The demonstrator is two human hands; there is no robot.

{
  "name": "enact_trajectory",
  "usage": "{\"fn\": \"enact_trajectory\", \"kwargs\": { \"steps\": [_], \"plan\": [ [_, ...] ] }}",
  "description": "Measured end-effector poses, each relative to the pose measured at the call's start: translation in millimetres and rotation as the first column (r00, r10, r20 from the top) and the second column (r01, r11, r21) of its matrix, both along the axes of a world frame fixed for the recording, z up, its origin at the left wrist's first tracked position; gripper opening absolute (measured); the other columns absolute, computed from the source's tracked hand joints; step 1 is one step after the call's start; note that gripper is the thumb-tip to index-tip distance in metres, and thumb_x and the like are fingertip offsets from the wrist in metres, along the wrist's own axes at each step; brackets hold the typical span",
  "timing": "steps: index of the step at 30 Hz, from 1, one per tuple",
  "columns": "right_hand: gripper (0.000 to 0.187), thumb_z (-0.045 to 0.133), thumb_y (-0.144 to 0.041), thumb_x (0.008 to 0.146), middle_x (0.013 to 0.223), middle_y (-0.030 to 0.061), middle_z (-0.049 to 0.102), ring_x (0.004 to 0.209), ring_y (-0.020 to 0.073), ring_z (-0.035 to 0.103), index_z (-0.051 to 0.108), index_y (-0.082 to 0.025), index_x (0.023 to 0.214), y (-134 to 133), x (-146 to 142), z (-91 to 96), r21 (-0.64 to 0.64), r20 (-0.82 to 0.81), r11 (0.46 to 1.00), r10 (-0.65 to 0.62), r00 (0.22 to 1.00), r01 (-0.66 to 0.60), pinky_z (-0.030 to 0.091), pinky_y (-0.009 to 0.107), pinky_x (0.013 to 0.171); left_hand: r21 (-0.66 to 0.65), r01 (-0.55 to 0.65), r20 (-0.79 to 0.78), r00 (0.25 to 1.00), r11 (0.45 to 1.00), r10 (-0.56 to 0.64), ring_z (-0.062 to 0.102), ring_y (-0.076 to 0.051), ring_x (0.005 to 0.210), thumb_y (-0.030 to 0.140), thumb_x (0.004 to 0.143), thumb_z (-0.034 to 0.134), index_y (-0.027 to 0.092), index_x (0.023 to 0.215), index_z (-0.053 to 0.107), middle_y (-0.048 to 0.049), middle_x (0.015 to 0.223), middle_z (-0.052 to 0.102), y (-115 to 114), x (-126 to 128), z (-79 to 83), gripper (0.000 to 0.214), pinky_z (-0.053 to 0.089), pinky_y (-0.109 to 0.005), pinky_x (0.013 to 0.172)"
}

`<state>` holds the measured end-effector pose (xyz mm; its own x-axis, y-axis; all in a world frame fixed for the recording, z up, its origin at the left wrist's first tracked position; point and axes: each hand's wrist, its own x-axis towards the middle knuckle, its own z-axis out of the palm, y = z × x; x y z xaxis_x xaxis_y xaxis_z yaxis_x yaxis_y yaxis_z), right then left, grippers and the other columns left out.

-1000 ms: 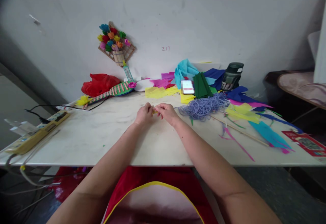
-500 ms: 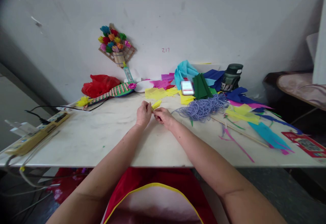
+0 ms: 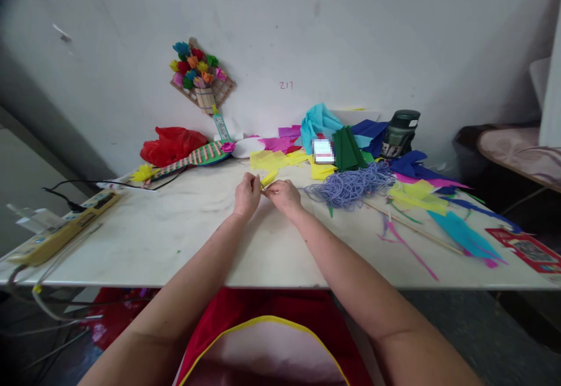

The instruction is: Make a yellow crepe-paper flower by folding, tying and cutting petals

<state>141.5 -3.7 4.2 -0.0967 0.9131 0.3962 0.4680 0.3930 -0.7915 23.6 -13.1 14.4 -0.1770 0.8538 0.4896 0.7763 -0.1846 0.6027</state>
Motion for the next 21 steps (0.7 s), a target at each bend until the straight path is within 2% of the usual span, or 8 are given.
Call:
{"fn": "enact_trajectory", "kwargs": {
  "steps": [2,5,7,9,12,15,18,21],
  "plan": [
    [0.014,0.063,-0.031,0.063,0.066,0.0009,0.064,0.072,0.0163,0.058,0.066,-0.019,0.058,-3,-1,1.4,-0.127,-0.084,0.992,0.012,0.996,-0.023,0.041,0.024,0.059,0.007,-0.002,0.005,1.0,1.0,0.002,0.056,-0.017,0.063,0.035,0.086,0.032,0.022,0.077,0.043,-0.0024,0.063,0.057,0,0,0.0,0.02,0.034,-0.026,0.058],
    [0.014,0.063,-0.029,0.064,0.064,0.0031,0.063,0.06,0.0138,0.057,0.064,-0.015,0.067,-9,-3,4.3,-0.332,-0.386,0.929,0.026,0.922,-0.166,0.034,0.02,0.042,0.017,0.006,0.017,1.0,1.0,-0.007,0.055,-0.017,0.061,0.036,0.086,0.031,0.022,0.076,0.042,-0.0016,0.061,0.057,0,0,-0.9,0.02,0.034,-0.026,0.057],
    [0.013,0.063,-0.022,0.063,0.067,0.0046,0.064,0.054,0.0113,0.055,0.062,-0.014,0.074,-12,-2,6.3,-0.382,-0.55,0.881,0.028,0.835,-0.281,0.031,0.019,0.038,0.021,0.015,0.026,1.0,1.0,-0.016,0.055,-0.016,0.06,0.036,0.086,0.031,0.022,0.076,0.042,-0.001,0.06,0.056,1,-1,-1.5,0.02,0.034,-0.026,0.058],
    [0.014,0.062,-0.019,0.063,0.063,0.0035,0.062,0.046,0.0087,0.05,0.06,-0.014,0.076,-12,-1,7.5,-0.391,-0.63,0.849,0.034,0.776,-0.356,0.031,0.019,0.037,0.019,0.02,0.037,0.999,1.0,-0.021,0.055,-0.016,0.059,0.035,0.086,0.032,0.022,0.076,0.042,-0.0007,0.059,0.056,1,-1,-1.8,0.019,0.034,-0.026,0.058],
    [0.013,0.063,-0.025,0.063,0.05,-0.003,0.05,0.037,0.005,0.036,0.057,-0.015,0.069,-13,0,8.1,-0.395,-0.636,0.837,0.048,0.77,-0.378,0.025,0.019,0.034,0.012,0.022,0.04,0.999,1.0,-0.023,0.055,-0.016,0.058,0.035,0.086,0.032,0.021,0.076,0.042,-0.0006,0.058,0.056,1,-1,-1.9,0.019,0.035,-0.025,0.058],
    [0.021,0.064,-0.035,0.062,0.044,-0.0076,0.036,0.036,0.0035,0.026,0.055,-0.016,0.063,-16,-3,8.0,-0.366,-0.555,0.884,0.045,0.831,-0.292,0.018,0.019,0.034,0.02,0.015,0.025,1.0,1.0,-0.015,0.056,-0.016,0.06,0.035,0.086,0.032,0.021,0.077,0.043,-0.001,0.059,0.057,2,-1,-1.9,0.019,0.035,-0.025,0.058],
    [0.023,0.061,-0.039,0.063,0.045,-0.0068,0.036,0.04,0.0045,0.029,0.058,-0.016,0.062,-17,-5,7.0,-0.296,-0.44,0.939,0.028,0.897,-0.174,0.022,0.02,0.037,0.024,0.01,0.002,1.0,1.0,-0.01,0.056,-0.017,0.061,0.034,0.087,0.032,0.021,0.079,0.043,-0.0016,0.06,0.057,1,0,-2.1,0.019,0.034,-0.025,0.059],
    [0.02,0.06,-0.036,0.065,0.047,-0.0056,0.042,0.041,0.0056,0.035,0.059,-0.017,0.062,-15,-5,5.9,-0.263,-0.354,0.953,0.051,0.934,-0.152,0.026,0.02,0.039,0.014,-0.004,-0.022,1.0,1.0,0.004,0.057,-0.017,0.063,0.034,0.087,0.031,0.021,0.08,0.044,-0.0025,0.062,0.059,0,0,-1.9,0.019,0.033,-0.026,0.058]
  ]
}}
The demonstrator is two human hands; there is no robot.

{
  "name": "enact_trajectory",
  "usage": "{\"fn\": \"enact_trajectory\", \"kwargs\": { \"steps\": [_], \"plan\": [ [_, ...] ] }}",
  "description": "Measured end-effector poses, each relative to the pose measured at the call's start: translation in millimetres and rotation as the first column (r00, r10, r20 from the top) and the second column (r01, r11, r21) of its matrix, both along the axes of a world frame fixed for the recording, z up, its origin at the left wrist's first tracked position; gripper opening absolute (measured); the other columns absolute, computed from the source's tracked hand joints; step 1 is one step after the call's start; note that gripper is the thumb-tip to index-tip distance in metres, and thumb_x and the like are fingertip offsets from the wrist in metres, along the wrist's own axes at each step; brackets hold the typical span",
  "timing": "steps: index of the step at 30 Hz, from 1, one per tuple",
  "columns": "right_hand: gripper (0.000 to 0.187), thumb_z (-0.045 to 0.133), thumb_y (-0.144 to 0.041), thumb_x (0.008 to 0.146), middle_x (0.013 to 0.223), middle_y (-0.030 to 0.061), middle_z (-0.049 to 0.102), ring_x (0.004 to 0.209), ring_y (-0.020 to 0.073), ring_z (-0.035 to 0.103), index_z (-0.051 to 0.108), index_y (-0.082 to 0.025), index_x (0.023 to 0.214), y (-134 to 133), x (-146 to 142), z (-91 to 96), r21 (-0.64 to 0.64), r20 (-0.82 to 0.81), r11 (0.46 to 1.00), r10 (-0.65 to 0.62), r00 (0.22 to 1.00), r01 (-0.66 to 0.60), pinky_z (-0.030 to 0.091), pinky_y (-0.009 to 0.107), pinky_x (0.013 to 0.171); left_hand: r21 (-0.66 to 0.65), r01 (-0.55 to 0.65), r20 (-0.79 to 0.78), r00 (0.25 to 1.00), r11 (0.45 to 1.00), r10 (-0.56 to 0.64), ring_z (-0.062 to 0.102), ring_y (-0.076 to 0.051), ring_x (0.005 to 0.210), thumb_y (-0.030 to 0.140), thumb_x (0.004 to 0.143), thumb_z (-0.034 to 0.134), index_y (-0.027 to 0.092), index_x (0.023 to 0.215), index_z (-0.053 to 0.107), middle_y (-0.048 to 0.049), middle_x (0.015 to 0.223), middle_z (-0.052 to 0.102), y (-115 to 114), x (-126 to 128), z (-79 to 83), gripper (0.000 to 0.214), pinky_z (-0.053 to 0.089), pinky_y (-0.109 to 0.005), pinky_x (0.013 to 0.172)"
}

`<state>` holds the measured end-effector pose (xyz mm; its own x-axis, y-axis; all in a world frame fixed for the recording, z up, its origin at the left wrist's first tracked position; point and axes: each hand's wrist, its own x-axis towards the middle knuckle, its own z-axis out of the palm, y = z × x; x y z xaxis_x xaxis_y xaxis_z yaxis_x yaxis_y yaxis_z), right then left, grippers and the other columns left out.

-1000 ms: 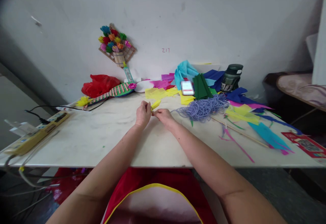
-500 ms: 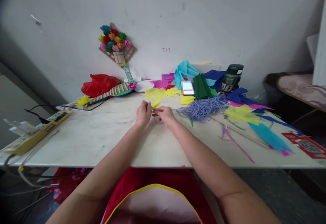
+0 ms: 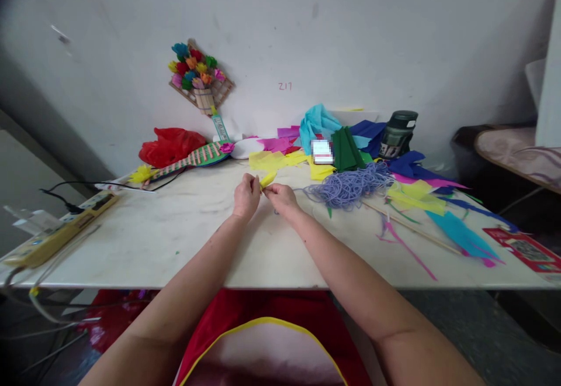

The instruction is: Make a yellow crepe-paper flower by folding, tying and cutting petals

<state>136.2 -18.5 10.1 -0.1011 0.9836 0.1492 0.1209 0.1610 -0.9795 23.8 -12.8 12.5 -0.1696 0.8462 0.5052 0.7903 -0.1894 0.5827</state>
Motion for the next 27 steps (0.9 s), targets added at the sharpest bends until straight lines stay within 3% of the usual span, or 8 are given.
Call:
{"fn": "enact_trajectory", "kwargs": {
  "steps": [5,8,11,14,17,27],
  "plan": [
    [0.009,0.056,-0.024,0.068,0.058,0.0016,0.057,0.046,0.0095,0.049,0.056,-0.015,0.068,3,3,0.3,-0.178,-0.146,0.978,0.08,0.986,-0.105,0.028,0.019,0.035,-0.02,0.005,-0.022,1.0,1.0,-0.005,0.056,-0.017,0.061,0.036,0.086,0.032,0.021,0.079,0.044,-0.0019,0.062,0.058,-4,2,2.8,0.02,0.032,-0.025,0.056],
    [0.004,0.055,-0.018,0.065,0.047,-0.0029,0.048,0.036,0.0054,0.036,0.055,-0.014,0.067,3,6,1.4,-0.236,-0.227,0.959,0.1,0.969,-0.154,0.021,0.018,0.032,-0.032,0.052,-0.003,0.999,0.998,-0.052,0.055,-0.016,0.058,0.036,0.086,0.033,0.021,0.078,0.043,-0.0003,0.058,0.055,-5,3,3.4,0.019,0.032,-0.025,0.055],
    [0.004,0.055,-0.018,0.062,0.041,-0.0088,0.03,0.034,0.0027,0.022,0.054,-0.014,0.064,0,7,2.7,-0.24,-0.211,0.966,0.049,0.976,-0.1,0.011,0.018,0.033,-0.041,0.134,0.118,0.985,0.99,-0.128,0.052,-0.014,0.051,0.037,0.085,0.034,0.022,0.076,0.041,0.0029,0.05,0.05,-3,3,0.4,0.02,0.034,-0.024,0.053],
    [0.009,0.057,-0.023,0.062,0.043,-0.0087,0.029,0.036,0.0031,0.023,0.055,-0.015,0.064,-2,5,4.0,-0.248,-0.173,0.968,-0.001,0.985,-0.043,0.013,0.018,0.034,-0.03,0.239,0.32,0.922,0.971,-0.217,0.045,-0.01,0.04,0.04,0.084,0.034,0.021,0.074,0.038,0.006,0.048,0.045,2,3,-4.3,0.021,0.034,-0.022,0.046],
    [0.017,0.059,-0.031,0.062,0.044,-0.0084,0.029,0.038,0.0035,0.024,0.056,-0.015,0.066,-3,4,5.2,-0.259,-0.161,0.965,-0.011,0.987,-0.031,0.015,0.019,0.035,-0.027,0.268,0.469,0.854,0.963,-0.224,0.042,-0.008,0.039,0.04,0.082,0.036,0.021,0.072,0.036,0.0067,0.049,0.044,5,3,-6.6,0.022,0.032,-0.019,0.04],
    [0.02,0.062,-0.034,0.059,0.041,-0.0093,0.026,0.038,0.0039,0.021,0.057,-0.016,0.064,-2,5,4.0,-0.215,-0.175,0.977,-0.057,0.983,0.018,0.013,0.02,0.036,0.081,0.279,0.65,0.713,0.957,-0.263,0.041,-0.007,0.044,0.036,0.08,0.041,0.02,0.064,0.032,0.0068,0.048,0.037,-4,10,3.5,0.024,0.034,-0.019,0.044]
  ]
}}
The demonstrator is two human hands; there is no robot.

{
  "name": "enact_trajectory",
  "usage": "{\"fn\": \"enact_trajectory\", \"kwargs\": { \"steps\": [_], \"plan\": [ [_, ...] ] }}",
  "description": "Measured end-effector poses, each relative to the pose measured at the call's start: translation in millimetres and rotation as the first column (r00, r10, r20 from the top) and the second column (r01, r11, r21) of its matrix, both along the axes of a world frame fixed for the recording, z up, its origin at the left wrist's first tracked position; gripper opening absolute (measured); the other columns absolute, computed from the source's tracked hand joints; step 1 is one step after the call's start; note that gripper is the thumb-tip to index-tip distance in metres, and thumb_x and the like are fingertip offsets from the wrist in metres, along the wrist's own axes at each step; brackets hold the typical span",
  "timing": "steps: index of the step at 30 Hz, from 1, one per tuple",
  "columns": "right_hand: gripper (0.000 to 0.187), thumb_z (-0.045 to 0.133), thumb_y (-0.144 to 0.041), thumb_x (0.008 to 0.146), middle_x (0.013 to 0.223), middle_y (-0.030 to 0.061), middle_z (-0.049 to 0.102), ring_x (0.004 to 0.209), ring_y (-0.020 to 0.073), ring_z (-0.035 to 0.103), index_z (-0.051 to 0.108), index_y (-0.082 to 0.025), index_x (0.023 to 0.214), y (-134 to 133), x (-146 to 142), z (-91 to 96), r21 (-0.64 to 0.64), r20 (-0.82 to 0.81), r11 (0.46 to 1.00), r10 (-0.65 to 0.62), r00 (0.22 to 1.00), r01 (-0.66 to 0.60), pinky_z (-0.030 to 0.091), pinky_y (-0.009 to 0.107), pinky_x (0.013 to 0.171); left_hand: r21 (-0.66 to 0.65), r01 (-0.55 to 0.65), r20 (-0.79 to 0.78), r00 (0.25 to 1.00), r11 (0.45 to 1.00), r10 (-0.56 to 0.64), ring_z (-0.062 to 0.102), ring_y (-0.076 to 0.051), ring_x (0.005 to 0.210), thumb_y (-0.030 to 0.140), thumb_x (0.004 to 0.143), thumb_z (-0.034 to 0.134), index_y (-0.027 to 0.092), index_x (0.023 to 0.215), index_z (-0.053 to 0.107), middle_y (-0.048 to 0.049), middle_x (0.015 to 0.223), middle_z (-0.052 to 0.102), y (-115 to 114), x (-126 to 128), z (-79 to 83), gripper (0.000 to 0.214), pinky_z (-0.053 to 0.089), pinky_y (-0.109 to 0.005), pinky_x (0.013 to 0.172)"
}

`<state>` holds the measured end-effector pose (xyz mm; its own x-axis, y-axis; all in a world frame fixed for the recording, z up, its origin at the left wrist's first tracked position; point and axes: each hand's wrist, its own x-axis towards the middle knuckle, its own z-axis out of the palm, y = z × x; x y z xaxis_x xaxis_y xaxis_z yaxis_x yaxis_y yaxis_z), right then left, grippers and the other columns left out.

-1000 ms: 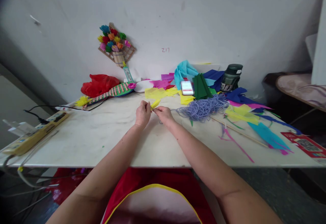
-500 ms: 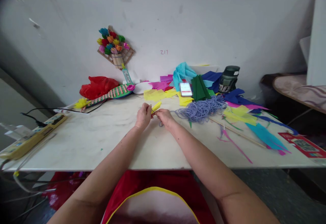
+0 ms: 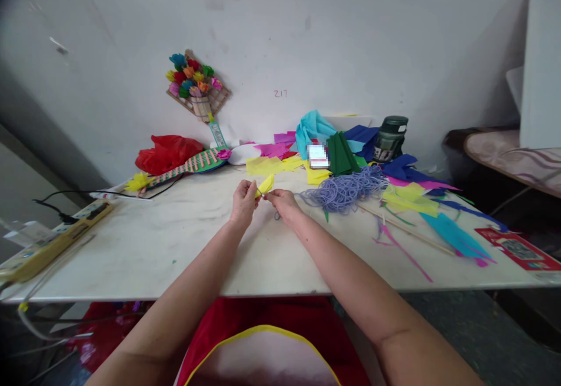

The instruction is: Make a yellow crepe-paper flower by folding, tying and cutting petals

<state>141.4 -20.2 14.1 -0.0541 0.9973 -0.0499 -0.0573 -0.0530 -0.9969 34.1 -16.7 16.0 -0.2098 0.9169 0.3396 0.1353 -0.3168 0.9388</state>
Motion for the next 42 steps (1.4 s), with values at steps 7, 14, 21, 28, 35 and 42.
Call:
{"fn": "enact_trajectory", "kwargs": {
  "steps": [7,14,21,28,35,42],
  "plan": [
    [0.026,0.06,-0.041,0.06,0.041,-0.0083,0.028,0.038,0.0046,0.022,0.058,-0.015,0.064,2,-1,-1.8,0.071,0.061,0.997,-0.01,0.998,0.006,0.014,0.02,0.036,0.079,-0.084,-0.103,0.99,0.993,0.092,0.044,-0.008,0.048,0.038,0.083,0.037,0.02,0.064,0.033,0.0052,0.051,0.041,1,-4,-0.1,0.026,0.035,-0.02,0.05],
    [0.024,0.056,-0.04,0.066,0.045,-0.0072,0.032,0.043,0.0061,0.027,0.061,-0.017,0.067,-3,-5,-4.5,0.207,0.127,0.977,0.017,0.992,-0.043,0.021,0.021,0.04,0.216,-0.22,-0.552,0.776,0.951,0.305,0.052,-0.014,0.057,0.035,0.086,0.034,0.021,0.075,0.04,0.0008,0.059,0.05,-1,-11,2.3,0.019,0.032,-0.024,0.056],
    [0.025,0.055,-0.041,0.067,0.044,-0.0069,0.03,0.042,0.0066,0.026,0.058,-0.017,0.063,-5,-4,-0.5,0.226,0.075,0.972,0.041,0.996,-0.057,0.021,0.022,0.039,0.272,-0.179,-0.742,0.586,0.946,0.324,0.053,-0.018,0.072,0.031,0.088,0.032,0.019,0.078,0.045,-0.0064,0.072,0.055,1,-11,-2.9,0.02,0.031,-0.026,0.06],
    [0.038,0.056,-0.047,0.066,0.039,-0.0065,0.029,0.039,0.0059,0.024,0.04,-0.019,0.047,1,0,0.2,0.197,0.04,0.979,-0.056,0.998,0.047,0.018,0.023,0.039,0.405,0.012,-0.817,0.453,0.914,0.356,0.049,-0.019,0.079,0.02,0.084,0.037,0.019,0.076,0.049,-0.0085,0.077,0.055,-2,-9,-6.0,0.015,0.032,-0.027,0.061],
    [0.03,0.052,-0.042,0.068,0.039,-0.0079,0.029,0.039,0.0054,0.024,0.047,-0.017,0.051,1,1,3.6,0.227,0.077,0.973,-0.052,0.996,0.033,0.02,0.022,0.041,0.448,-0.063,-0.645,0.668,0.892,0.371,0.047,-0.014,0.064,0.025,0.084,0.037,0.018,0.069,0.047,-0.0029,0.064,0.051,0,-8,-11.4,0.019,0.032,-0.025,0.059],
    [0.03,0.047,-0.041,0.069,0.042,-0.0064,0.035,0.04,0.006,0.028,0.052,-0.015,0.054,4,4,-0.4,0.263,0.261,0.964,-0.021,0.965,-0.05,0.022,0.022,0.042,0.195,-0.075,-0.464,0.871,0.978,0.16,0.04,-0.009,0.052,0.04,0.081,0.039,0.019,0.063,0.041,0.0039,0.055,0.043,10,-20,-15.0,0.028,0.03,-0.021,0.053]
  ]
}}
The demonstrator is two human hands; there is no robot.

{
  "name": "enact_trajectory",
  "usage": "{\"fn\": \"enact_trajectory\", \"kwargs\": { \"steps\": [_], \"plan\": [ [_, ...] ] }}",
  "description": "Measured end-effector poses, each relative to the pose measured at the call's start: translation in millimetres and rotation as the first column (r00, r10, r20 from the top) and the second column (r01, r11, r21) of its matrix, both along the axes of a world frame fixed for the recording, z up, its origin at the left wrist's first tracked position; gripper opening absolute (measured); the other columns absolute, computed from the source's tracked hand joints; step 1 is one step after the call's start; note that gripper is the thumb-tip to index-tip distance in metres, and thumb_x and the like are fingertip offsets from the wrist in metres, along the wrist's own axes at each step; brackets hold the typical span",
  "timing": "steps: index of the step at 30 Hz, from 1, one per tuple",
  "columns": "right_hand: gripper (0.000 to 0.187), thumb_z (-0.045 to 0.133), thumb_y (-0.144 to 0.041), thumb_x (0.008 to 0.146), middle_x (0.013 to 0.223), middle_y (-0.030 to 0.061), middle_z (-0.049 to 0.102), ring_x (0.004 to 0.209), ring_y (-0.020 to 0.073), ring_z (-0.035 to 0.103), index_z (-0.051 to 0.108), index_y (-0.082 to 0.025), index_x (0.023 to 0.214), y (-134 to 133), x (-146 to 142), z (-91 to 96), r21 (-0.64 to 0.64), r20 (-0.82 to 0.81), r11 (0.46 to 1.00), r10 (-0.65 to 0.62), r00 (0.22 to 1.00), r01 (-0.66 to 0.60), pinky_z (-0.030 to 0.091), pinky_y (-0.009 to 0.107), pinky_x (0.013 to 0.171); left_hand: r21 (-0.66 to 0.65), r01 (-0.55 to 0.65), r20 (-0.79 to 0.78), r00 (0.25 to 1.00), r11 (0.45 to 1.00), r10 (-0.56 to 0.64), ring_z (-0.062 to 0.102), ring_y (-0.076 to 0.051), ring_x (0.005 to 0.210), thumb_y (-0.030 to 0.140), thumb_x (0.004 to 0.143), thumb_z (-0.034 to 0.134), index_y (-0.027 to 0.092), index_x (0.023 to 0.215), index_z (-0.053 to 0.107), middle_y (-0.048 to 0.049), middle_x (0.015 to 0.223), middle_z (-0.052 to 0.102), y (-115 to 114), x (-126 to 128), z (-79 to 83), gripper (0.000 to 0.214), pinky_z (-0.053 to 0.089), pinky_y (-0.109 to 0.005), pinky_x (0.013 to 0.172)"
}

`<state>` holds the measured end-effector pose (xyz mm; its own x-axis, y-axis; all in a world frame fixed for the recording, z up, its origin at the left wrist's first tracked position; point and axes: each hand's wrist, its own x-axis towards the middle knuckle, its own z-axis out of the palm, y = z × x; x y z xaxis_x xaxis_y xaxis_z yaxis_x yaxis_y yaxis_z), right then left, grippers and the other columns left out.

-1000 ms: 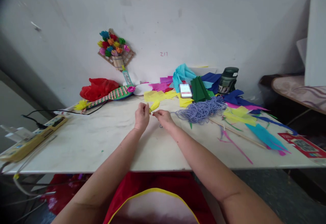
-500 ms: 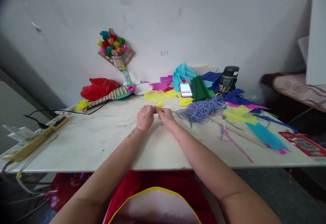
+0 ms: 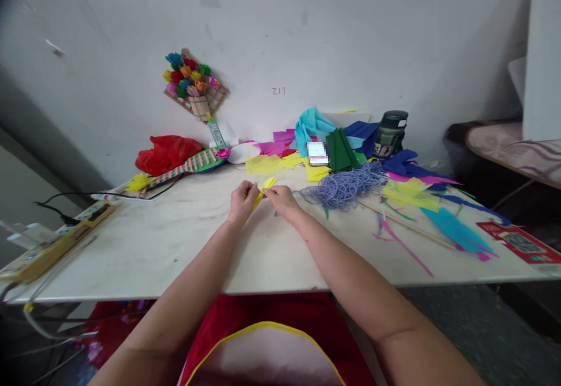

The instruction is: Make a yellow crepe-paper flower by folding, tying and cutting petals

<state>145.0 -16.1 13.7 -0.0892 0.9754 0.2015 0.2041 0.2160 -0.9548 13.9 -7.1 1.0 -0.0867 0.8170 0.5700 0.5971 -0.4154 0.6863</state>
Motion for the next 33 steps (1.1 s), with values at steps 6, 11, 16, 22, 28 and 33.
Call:
{"fn": "enact_trajectory", "kwargs": {
  "steps": [6,11,16,22,28,33],
  "plan": [
    [0.03,0.046,-0.04,0.07,0.042,-0.0068,0.033,0.041,0.0065,0.029,0.049,-0.016,0.053,-2,0,2.2,0.008,0.035,1.0,0.0,0.999,-0.001,0.022,0.022,0.042,-0.02,-0.109,-0.074,0.991,0.994,0.107,0.043,-0.01,0.054,0.038,0.082,0.039,0.019,0.068,0.043,0.0023,0.057,0.048,-6,3,7.3,0.023,0.03,-0.022,0.055],
    [0.032,0.044,-0.04,0.072,0.044,-0.0065,0.031,0.044,0.0066,0.028,0.037,-0.018,0.05,-4,2,3.6,0.048,0.073,0.998,0.034,0.997,-0.037,0.023,0.022,0.044,-0.1,-0.017,0.073,0.997,0.995,0.024,0.048,-0.011,0.059,0.041,0.082,0.036,0.019,0.065,0.042,0.0013,0.061,0.052,3,-2,4.3,0.028,0.034,-0.021,0.057],
    [0.033,0.042,-0.037,0.072,0.046,-0.0062,0.026,0.049,0.0073,0.027,0.03,-0.019,0.048,-1,2,-0.7,0.188,0.266,0.978,0.042,0.963,-0.095,0.022,0.023,0.048,-0.229,-0.011,-0.065,0.998,0.973,-0.004,0.044,-0.011,0.057,0.041,0.08,0.038,0.019,0.06,0.042,0.0014,0.058,0.05,8,-9,3.6,0.03,0.031,-0.022,0.054],
    [0.033,0.041,-0.037,0.074,0.048,-0.0058,0.027,0.051,0.0078,0.027,0.029,-0.019,0.049,1,0,-4.2,0.244,0.316,0.961,0.05,0.948,-0.132,0.023,0.023,0.05,-0.185,-0.192,-0.273,0.952,0.964,0.137,0.053,-0.015,0.064,0.041,0.084,0.033,0.021,0.073,0.047,-0.0022,0.066,0.058,-1,-1,8.3,0.026,0.028,-0.024,0.054],
    [0.035,0.044,-0.043,0.073,0.048,-0.006,0.027,0.05,0.0078,0.027,0.032,-0.019,0.05,-4,-2,-1.5,0.186,0.193,0.974,0.089,0.977,-0.125,0.022,0.023,0.048,-0.157,-0.312,-0.358,0.902,0.937,0.24,0.058,-0.019,0.069,0.041,0.087,0.029,0.022,0.085,0.048,-0.0051,0.073,0.062,-9,8,15.8,0.027,0.029,-0.026,0.056],
    [0.036,0.05,-0.043,0.069,0.047,-0.0065,0.025,0.049,0.0069,0.025,0.033,-0.018,0.049,-6,-5,0.6,0.143,0.097,0.986,0.07,0.993,-0.083,0.02,0.023,0.046,-0.147,-0.365,-0.328,0.895,0.919,0.303,0.058,-0.018,0.067,0.039,0.088,0.028,0.021,0.09,0.047,-0.0045,0.071,0.061,-12,12,19.5,0.026,0.03,-0.026,0.057]
  ]
}}
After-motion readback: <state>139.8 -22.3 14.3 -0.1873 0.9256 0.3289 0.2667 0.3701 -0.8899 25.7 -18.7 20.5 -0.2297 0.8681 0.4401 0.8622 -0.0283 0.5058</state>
